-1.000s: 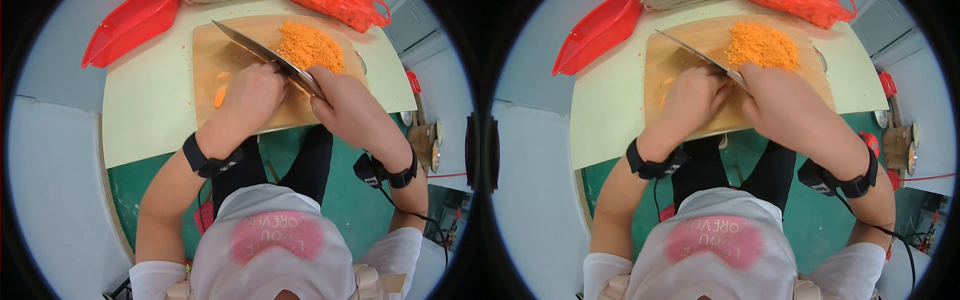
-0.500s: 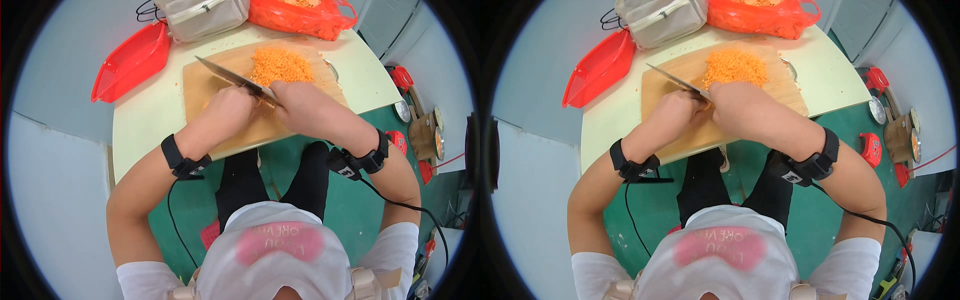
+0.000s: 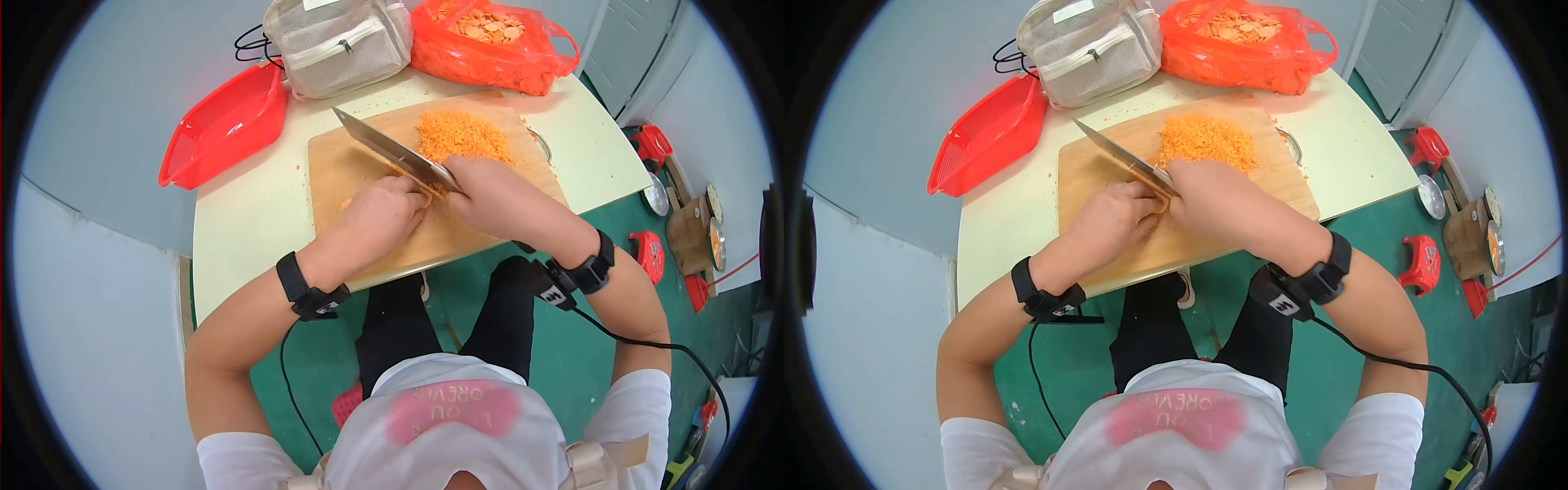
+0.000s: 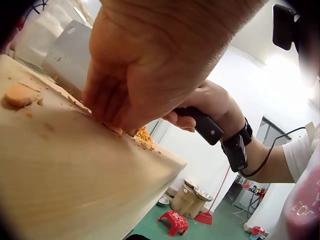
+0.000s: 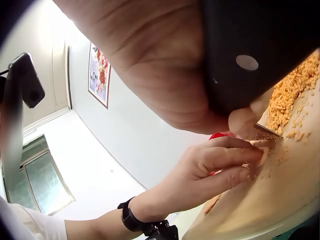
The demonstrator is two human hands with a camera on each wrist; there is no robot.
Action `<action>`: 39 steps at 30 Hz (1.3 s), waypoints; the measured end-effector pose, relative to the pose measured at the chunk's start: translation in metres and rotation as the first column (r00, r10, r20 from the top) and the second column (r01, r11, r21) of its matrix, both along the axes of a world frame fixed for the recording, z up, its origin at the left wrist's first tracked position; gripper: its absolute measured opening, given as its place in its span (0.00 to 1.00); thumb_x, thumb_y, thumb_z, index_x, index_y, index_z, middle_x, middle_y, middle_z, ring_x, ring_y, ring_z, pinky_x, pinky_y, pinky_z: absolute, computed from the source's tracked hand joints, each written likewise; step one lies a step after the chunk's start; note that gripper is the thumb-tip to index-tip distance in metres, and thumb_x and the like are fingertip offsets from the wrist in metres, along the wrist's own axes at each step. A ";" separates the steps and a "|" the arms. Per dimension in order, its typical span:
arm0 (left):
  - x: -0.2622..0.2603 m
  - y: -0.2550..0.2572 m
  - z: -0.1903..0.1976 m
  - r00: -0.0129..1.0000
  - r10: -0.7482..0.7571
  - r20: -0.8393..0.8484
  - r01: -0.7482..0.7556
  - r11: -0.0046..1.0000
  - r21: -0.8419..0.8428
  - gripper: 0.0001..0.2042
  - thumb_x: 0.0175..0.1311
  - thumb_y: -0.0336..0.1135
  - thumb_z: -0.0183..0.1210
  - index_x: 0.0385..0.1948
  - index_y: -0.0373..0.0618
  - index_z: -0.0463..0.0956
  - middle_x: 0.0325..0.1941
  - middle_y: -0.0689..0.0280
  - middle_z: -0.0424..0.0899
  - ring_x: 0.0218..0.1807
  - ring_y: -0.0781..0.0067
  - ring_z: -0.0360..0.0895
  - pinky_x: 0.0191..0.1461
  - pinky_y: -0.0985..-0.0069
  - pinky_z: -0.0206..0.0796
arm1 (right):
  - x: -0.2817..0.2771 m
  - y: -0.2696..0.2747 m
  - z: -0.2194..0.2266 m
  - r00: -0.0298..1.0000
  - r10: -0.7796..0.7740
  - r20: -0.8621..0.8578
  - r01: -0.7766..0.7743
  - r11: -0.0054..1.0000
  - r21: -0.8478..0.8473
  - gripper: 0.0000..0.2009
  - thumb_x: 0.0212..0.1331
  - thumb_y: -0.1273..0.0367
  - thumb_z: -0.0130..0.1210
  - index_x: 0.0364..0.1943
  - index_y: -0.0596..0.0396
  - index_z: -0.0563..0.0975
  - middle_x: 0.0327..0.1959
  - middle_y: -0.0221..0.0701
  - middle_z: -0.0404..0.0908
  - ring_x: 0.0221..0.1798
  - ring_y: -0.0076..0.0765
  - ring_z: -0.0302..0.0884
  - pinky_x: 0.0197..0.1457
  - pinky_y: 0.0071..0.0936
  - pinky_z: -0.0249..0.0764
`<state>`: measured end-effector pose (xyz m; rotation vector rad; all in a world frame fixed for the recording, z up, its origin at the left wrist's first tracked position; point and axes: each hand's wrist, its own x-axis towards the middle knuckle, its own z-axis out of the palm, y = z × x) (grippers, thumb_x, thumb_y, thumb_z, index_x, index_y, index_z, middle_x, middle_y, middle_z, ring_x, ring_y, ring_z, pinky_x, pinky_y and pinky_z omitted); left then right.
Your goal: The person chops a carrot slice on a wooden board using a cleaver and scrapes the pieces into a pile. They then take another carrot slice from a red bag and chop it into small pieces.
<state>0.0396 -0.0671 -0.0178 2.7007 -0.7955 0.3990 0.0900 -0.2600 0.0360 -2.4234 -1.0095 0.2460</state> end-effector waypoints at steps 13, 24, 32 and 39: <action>0.005 -0.004 0.010 0.999 -0.014 -0.047 0.016 0.999 0.047 0.09 0.52 0.31 0.62 0.33 0.39 0.83 0.37 0.56 0.84 0.39 0.54 0.80 0.45 0.64 0.73 | -0.001 0.012 -0.001 0.998 0.036 -0.057 -0.037 0.999 -0.013 0.09 0.56 0.70 0.49 0.37 0.62 0.75 0.32 0.51 0.79 0.39 0.59 0.78 0.43 0.48 0.73; 0.006 -0.004 0.006 0.999 0.010 -0.038 -0.008 0.999 0.036 0.08 0.51 0.31 0.62 0.32 0.40 0.83 0.36 0.55 0.83 0.37 0.54 0.80 0.43 0.63 0.74 | -0.007 -0.010 0.009 0.993 0.024 -0.116 -0.017 0.998 0.066 0.09 0.56 0.71 0.47 0.37 0.62 0.74 0.33 0.51 0.79 0.39 0.58 0.77 0.43 0.46 0.73; 0.004 -0.004 0.000 1.000 0.011 -0.016 -0.012 1.000 -0.022 0.09 0.50 0.31 0.62 0.32 0.39 0.83 0.37 0.54 0.83 0.39 0.52 0.79 0.44 0.63 0.73 | -0.007 0.005 0.008 0.995 0.034 -0.093 -0.039 0.997 -0.060 0.09 0.56 0.71 0.48 0.37 0.63 0.74 0.32 0.52 0.79 0.39 0.60 0.78 0.43 0.49 0.73; -0.003 -0.010 0.009 0.999 0.014 0.048 -0.014 1.000 -0.007 0.08 0.50 0.31 0.62 0.31 0.38 0.82 0.35 0.51 0.82 0.36 0.50 0.79 0.42 0.60 0.73 | -0.010 0.010 0.007 0.999 -0.008 -0.048 0.006 0.999 -0.051 0.10 0.56 0.70 0.49 0.38 0.62 0.75 0.34 0.51 0.80 0.41 0.59 0.79 0.44 0.48 0.73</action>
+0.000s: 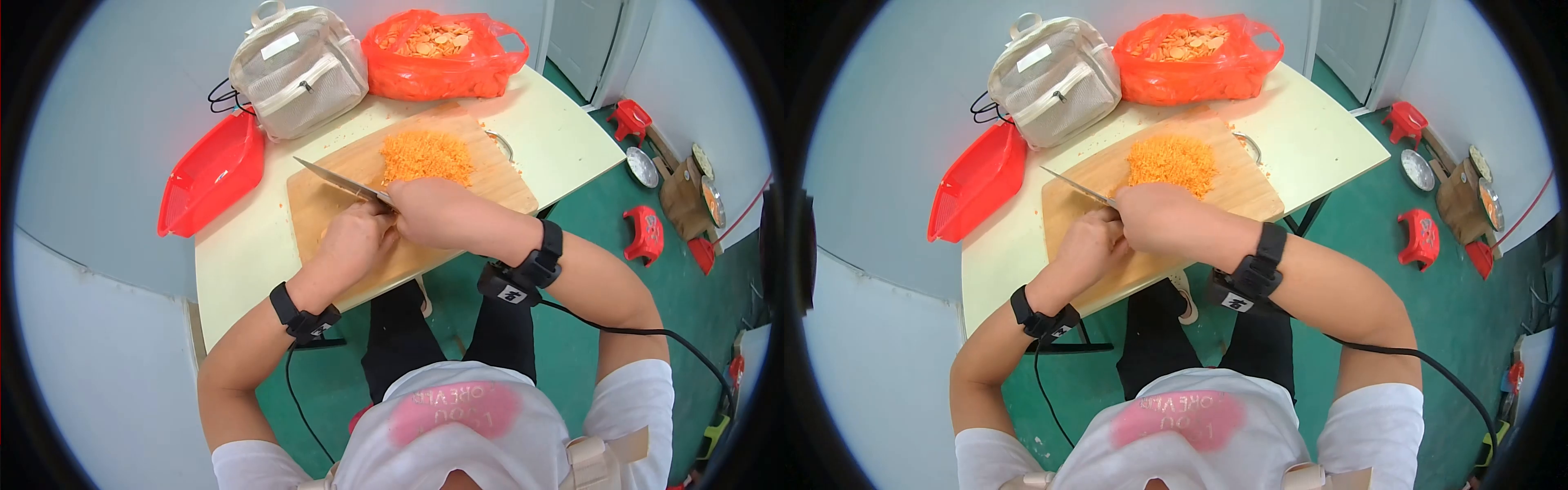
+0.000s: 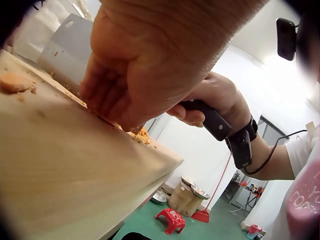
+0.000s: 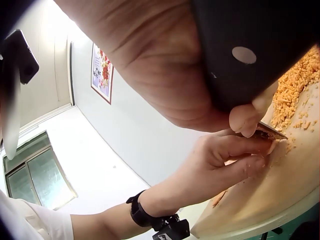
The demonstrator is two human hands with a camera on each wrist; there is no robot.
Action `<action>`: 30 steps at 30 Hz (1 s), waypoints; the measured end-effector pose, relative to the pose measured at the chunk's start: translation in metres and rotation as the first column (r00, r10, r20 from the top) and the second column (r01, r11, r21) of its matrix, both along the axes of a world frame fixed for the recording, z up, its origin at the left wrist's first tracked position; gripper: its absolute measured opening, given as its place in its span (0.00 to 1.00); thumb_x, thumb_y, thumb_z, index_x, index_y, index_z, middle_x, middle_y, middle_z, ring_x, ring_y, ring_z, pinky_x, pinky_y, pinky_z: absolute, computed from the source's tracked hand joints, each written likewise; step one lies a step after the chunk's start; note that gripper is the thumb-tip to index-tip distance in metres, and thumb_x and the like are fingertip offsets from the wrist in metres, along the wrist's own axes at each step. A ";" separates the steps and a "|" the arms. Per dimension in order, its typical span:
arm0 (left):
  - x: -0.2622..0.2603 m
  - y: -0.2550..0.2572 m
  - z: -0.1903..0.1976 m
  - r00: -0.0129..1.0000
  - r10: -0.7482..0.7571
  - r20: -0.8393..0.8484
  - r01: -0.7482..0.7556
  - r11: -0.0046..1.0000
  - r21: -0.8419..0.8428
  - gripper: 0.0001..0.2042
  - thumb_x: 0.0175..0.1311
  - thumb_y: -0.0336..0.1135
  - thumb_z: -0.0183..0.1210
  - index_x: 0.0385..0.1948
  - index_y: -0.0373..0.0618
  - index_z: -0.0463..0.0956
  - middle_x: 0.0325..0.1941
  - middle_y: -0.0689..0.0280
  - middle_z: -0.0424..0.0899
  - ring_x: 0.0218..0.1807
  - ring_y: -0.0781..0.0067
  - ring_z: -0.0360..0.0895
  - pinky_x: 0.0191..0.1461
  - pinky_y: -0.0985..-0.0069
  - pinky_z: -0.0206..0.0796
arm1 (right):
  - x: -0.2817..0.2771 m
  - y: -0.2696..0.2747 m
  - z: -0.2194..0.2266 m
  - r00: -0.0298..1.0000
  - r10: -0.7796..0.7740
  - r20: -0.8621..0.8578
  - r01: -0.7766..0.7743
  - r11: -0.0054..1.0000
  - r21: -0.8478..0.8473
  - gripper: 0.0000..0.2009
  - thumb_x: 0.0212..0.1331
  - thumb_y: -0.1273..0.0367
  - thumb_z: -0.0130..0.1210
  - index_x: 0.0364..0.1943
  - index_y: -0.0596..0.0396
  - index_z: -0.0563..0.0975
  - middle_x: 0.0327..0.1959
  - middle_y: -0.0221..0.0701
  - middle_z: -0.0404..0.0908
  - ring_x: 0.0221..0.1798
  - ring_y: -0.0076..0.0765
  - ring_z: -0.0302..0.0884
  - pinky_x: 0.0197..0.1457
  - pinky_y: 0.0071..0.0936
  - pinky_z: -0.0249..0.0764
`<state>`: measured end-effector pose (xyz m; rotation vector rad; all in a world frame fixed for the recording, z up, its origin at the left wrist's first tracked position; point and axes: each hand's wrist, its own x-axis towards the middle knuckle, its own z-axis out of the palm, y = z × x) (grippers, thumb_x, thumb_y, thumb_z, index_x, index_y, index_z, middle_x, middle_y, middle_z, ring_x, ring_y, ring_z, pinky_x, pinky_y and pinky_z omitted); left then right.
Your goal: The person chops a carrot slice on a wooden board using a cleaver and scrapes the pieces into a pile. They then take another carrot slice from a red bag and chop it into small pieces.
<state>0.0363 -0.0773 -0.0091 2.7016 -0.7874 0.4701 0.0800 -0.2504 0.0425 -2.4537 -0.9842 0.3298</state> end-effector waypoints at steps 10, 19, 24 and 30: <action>0.001 0.002 -0.008 0.997 0.045 -0.060 -0.047 0.998 -0.034 0.08 0.52 0.29 0.62 0.34 0.40 0.83 0.36 0.56 0.83 0.38 0.52 0.80 0.43 0.62 0.74 | 0.028 0.009 -0.007 0.981 0.036 -0.189 -0.031 0.999 0.033 0.11 0.55 0.73 0.48 0.40 0.61 0.75 0.29 0.45 0.80 0.29 0.46 0.81 0.34 0.39 0.76; 0.003 0.003 -0.012 1.000 0.021 0.003 -0.021 0.999 -0.025 0.08 0.51 0.28 0.64 0.33 0.39 0.82 0.38 0.56 0.84 0.41 0.53 0.80 0.46 0.63 0.73 | 0.011 -0.013 0.000 0.989 0.040 -0.141 -0.029 0.996 0.081 0.11 0.55 0.71 0.47 0.39 0.63 0.75 0.30 0.48 0.80 0.33 0.49 0.81 0.39 0.41 0.76; 0.005 0.003 -0.015 0.999 0.029 0.034 -0.028 0.999 -0.035 0.06 0.52 0.28 0.63 0.31 0.40 0.83 0.36 0.58 0.83 0.39 0.56 0.79 0.45 0.64 0.73 | 0.011 -0.006 0.002 0.993 0.062 -0.105 -0.064 0.998 -0.011 0.12 0.55 0.70 0.49 0.39 0.63 0.76 0.34 0.52 0.81 0.43 0.57 0.79 0.48 0.45 0.74; 0.004 0.001 -0.010 1.000 0.022 0.004 -0.021 0.998 -0.066 0.07 0.52 0.28 0.64 0.33 0.41 0.83 0.34 0.55 0.83 0.36 0.52 0.80 0.40 0.63 0.73 | 0.021 0.005 0.016 0.974 0.040 -0.224 -0.094 0.968 -0.233 0.12 0.54 0.70 0.50 0.38 0.64 0.78 0.34 0.50 0.81 0.42 0.54 0.81 0.45 0.44 0.75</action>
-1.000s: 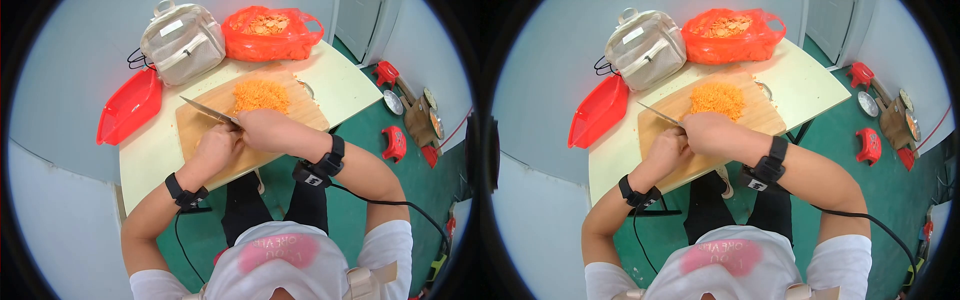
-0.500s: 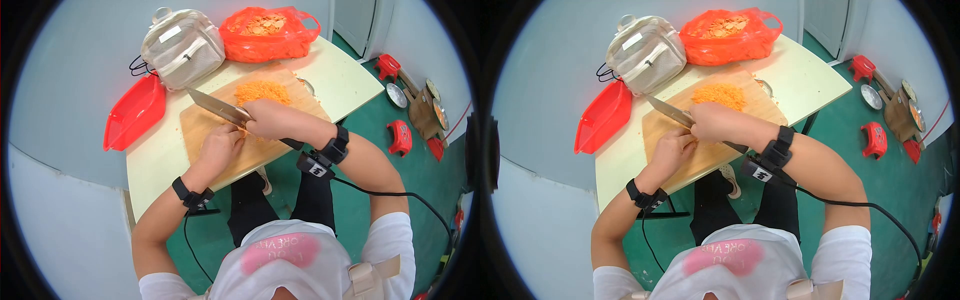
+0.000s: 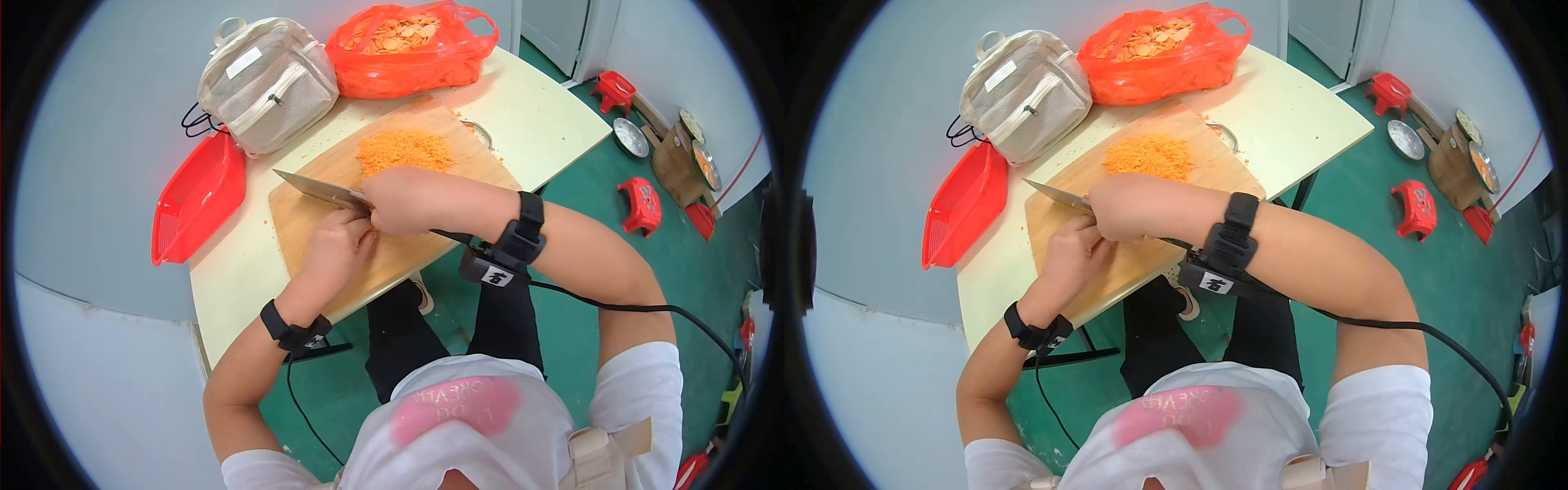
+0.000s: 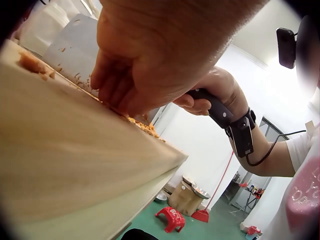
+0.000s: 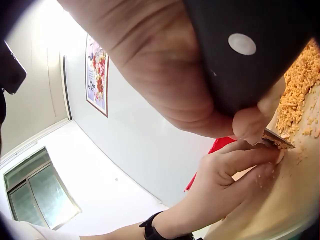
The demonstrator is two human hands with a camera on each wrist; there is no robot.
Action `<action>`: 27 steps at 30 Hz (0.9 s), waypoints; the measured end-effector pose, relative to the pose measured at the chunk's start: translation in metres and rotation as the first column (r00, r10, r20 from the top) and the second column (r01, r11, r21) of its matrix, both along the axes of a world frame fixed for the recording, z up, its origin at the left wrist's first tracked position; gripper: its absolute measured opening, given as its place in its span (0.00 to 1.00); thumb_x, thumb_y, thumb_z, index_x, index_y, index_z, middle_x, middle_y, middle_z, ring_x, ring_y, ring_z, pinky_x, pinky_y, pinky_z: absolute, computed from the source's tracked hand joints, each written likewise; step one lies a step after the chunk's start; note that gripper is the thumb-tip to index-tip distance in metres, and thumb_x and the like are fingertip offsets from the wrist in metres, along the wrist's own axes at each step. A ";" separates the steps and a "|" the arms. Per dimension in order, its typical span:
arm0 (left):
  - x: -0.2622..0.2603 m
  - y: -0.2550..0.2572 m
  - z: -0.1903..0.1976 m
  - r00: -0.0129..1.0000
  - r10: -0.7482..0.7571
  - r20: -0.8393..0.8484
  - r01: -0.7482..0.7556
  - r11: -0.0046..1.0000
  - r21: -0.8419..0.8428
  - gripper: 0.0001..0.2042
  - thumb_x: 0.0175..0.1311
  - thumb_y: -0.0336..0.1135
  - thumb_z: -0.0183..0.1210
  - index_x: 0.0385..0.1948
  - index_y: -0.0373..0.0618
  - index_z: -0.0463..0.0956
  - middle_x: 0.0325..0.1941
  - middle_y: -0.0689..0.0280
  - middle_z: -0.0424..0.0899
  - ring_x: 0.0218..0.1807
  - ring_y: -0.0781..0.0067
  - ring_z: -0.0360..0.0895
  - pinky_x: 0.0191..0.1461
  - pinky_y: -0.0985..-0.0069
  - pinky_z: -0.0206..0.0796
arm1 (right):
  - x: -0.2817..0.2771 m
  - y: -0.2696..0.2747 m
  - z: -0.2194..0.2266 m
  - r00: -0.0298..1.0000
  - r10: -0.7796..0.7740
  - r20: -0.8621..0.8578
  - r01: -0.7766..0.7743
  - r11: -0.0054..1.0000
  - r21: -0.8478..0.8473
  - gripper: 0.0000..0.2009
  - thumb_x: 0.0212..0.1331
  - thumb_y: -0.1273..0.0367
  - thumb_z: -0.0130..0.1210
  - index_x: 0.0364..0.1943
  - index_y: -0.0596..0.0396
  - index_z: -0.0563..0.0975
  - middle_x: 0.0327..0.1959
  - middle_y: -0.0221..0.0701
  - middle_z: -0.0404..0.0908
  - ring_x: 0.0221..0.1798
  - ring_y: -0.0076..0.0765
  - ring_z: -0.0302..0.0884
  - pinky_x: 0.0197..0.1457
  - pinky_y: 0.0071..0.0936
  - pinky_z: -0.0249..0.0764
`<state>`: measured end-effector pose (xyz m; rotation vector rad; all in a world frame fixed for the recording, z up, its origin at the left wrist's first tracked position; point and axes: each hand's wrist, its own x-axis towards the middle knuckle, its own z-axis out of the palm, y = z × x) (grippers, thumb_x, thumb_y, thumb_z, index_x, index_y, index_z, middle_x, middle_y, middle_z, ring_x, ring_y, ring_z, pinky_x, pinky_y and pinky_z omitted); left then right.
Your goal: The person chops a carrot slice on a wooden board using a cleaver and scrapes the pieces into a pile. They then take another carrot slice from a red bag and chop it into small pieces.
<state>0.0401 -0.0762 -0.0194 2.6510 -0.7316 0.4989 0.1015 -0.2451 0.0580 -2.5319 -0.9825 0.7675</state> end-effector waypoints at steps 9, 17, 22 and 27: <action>-0.002 0.002 -0.003 1.000 -0.008 0.015 0.007 0.999 0.050 0.08 0.50 0.29 0.63 0.33 0.40 0.82 0.33 0.56 0.82 0.35 0.54 0.79 0.42 0.62 0.73 | 0.000 0.011 -0.015 0.988 0.002 0.153 -0.038 0.971 0.236 0.12 0.53 0.72 0.50 0.40 0.60 0.79 0.30 0.45 0.82 0.33 0.47 0.82 0.37 0.39 0.76; -0.005 0.000 -0.004 0.999 0.037 0.022 -0.038 0.998 0.053 0.07 0.51 0.28 0.63 0.32 0.40 0.82 0.36 0.58 0.82 0.38 0.55 0.79 0.44 0.64 0.73 | -0.004 -0.014 -0.004 0.993 -0.111 -0.026 0.114 0.953 0.282 0.10 0.55 0.72 0.48 0.40 0.61 0.75 0.26 0.42 0.80 0.27 0.40 0.81 0.32 0.37 0.76; -0.005 -0.001 -0.005 0.999 0.010 0.045 -0.010 1.000 -0.005 0.07 0.51 0.26 0.63 0.32 0.40 0.82 0.35 0.57 0.82 0.39 0.55 0.79 0.45 0.63 0.73 | -0.006 -0.012 -0.023 0.995 -0.054 0.083 0.027 0.956 0.292 0.11 0.55 0.71 0.49 0.39 0.62 0.76 0.30 0.47 0.81 0.34 0.49 0.81 0.39 0.42 0.76; -0.004 0.000 -0.003 0.999 0.021 0.031 -0.021 1.000 -0.020 0.08 0.52 0.28 0.64 0.34 0.40 0.82 0.37 0.57 0.83 0.40 0.53 0.80 0.44 0.64 0.73 | -0.003 -0.003 -0.018 0.997 -0.018 0.070 0.005 0.984 0.177 0.11 0.54 0.71 0.50 0.39 0.62 0.77 0.34 0.50 0.81 0.42 0.56 0.80 0.45 0.44 0.74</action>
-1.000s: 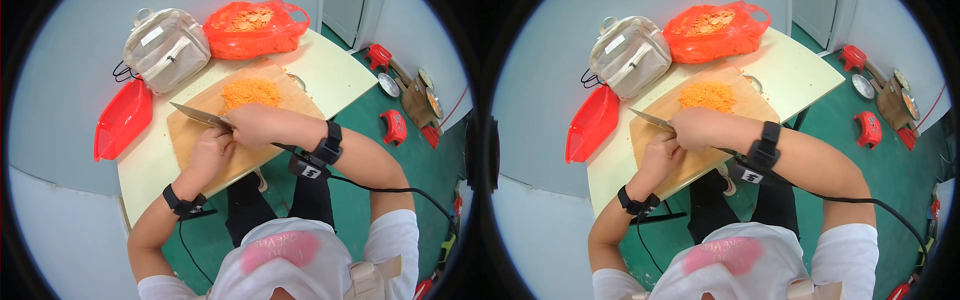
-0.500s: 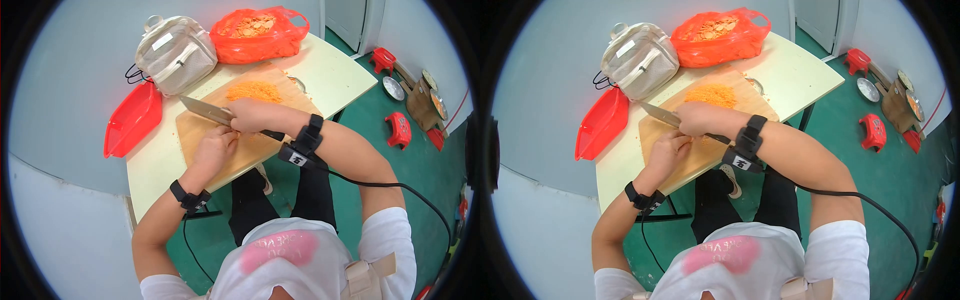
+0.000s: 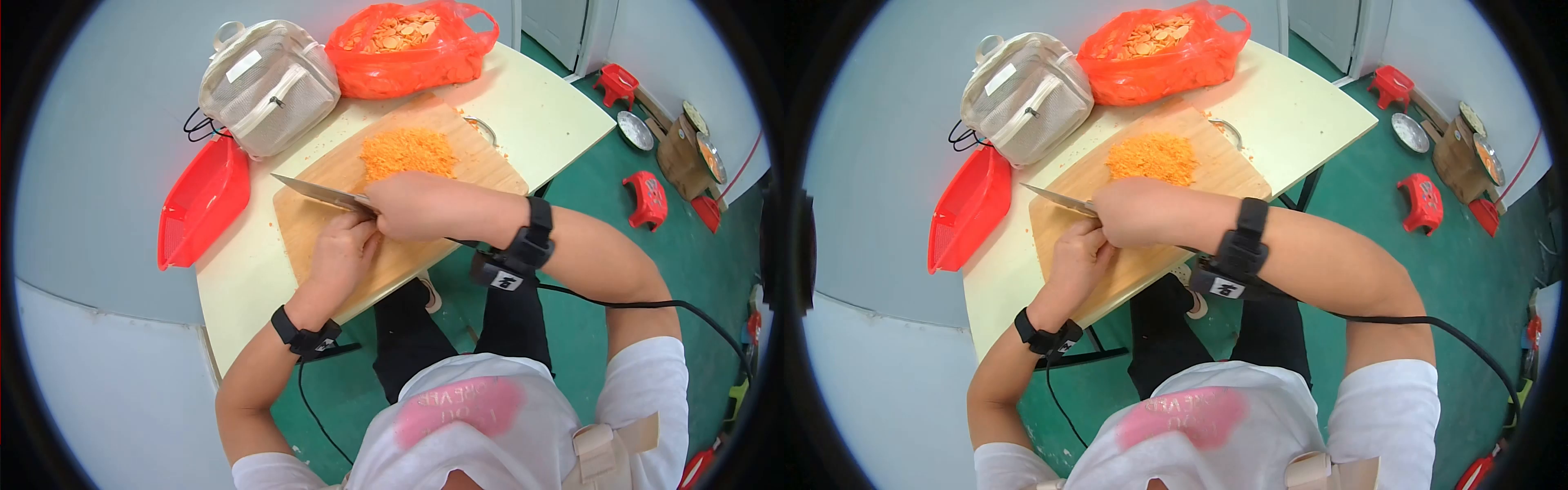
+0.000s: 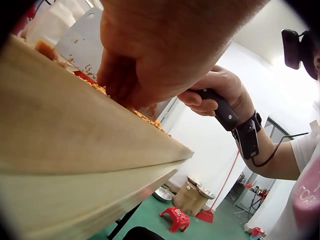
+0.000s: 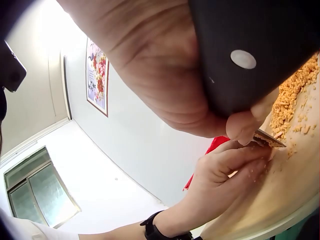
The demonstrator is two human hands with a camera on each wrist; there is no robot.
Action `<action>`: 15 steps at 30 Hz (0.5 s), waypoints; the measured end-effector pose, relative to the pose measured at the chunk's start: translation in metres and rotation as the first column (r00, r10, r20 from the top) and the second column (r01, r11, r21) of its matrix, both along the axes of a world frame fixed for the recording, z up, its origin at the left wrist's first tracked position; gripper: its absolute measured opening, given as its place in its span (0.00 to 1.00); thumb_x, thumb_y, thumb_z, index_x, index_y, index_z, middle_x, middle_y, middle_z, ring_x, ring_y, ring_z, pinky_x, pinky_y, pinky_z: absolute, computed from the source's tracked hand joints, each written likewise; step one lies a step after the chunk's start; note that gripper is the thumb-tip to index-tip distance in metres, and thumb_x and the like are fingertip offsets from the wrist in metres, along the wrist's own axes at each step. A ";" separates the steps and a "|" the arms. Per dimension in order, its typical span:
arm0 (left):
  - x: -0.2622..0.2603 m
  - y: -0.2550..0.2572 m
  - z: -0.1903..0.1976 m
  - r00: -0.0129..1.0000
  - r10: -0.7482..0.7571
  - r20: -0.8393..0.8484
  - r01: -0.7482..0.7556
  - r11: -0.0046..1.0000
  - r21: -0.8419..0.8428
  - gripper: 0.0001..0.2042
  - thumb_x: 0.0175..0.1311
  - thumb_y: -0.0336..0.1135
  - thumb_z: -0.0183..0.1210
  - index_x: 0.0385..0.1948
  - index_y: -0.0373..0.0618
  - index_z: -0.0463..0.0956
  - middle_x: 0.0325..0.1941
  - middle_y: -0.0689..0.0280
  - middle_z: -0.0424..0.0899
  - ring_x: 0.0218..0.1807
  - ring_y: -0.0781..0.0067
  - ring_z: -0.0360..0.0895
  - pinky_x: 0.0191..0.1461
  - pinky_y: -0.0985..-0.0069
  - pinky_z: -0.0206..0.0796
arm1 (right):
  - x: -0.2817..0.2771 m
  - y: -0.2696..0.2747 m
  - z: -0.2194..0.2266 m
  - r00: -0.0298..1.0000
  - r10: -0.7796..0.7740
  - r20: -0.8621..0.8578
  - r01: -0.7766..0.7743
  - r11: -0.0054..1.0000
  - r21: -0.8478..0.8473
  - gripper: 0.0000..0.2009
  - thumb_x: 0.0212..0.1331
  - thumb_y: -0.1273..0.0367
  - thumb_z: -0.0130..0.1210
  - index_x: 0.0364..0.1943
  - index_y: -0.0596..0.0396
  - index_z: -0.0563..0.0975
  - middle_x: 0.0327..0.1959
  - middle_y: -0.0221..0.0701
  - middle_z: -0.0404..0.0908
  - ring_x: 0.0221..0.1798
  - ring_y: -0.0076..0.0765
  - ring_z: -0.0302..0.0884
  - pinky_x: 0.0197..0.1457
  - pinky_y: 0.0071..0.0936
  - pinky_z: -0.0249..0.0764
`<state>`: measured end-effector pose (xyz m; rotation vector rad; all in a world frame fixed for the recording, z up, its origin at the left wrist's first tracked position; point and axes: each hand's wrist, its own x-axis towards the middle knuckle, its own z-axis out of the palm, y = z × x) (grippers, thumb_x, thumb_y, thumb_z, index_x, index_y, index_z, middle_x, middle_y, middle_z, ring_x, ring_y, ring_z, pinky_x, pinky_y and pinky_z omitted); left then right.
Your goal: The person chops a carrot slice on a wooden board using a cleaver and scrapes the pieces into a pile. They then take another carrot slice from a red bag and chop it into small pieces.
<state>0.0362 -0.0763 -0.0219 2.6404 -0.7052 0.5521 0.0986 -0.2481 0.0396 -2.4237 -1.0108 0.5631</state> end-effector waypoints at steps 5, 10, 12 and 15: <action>-0.006 -0.002 0.006 0.998 0.034 -0.050 -0.029 0.995 0.093 0.07 0.51 0.28 0.63 0.33 0.40 0.82 0.37 0.58 0.83 0.40 0.56 0.80 0.45 0.65 0.73 | 0.005 0.014 -0.010 0.993 0.043 0.109 -0.052 0.995 0.080 0.11 0.54 0.71 0.50 0.38 0.61 0.77 0.33 0.50 0.81 0.40 0.55 0.81 0.43 0.44 0.75; -0.007 0.000 -0.001 0.999 0.018 0.046 -0.022 0.997 0.077 0.07 0.52 0.29 0.63 0.32 0.41 0.82 0.36 0.59 0.83 0.38 0.58 0.80 0.44 0.66 0.74 | 0.003 -0.002 -0.001 0.999 -0.034 -0.001 0.034 0.994 0.106 0.10 0.54 0.71 0.50 0.38 0.60 0.77 0.33 0.50 0.81 0.40 0.55 0.80 0.44 0.45 0.74; -0.007 0.001 -0.001 0.999 0.007 0.032 -0.010 0.997 0.078 0.07 0.52 0.29 0.63 0.32 0.41 0.82 0.35 0.59 0.83 0.38 0.58 0.80 0.43 0.66 0.74 | -0.003 -0.005 -0.002 0.997 -0.036 0.071 0.028 0.992 0.120 0.10 0.54 0.70 0.50 0.38 0.59 0.77 0.33 0.50 0.81 0.39 0.55 0.80 0.44 0.45 0.74; -0.003 0.002 -0.003 0.999 -0.002 0.048 -0.003 0.995 0.099 0.07 0.51 0.29 0.63 0.32 0.41 0.83 0.36 0.60 0.83 0.38 0.58 0.80 0.43 0.66 0.74 | -0.011 -0.010 0.000 0.994 -0.024 0.109 0.013 0.995 0.104 0.10 0.54 0.71 0.50 0.38 0.60 0.77 0.33 0.50 0.81 0.40 0.56 0.80 0.44 0.45 0.74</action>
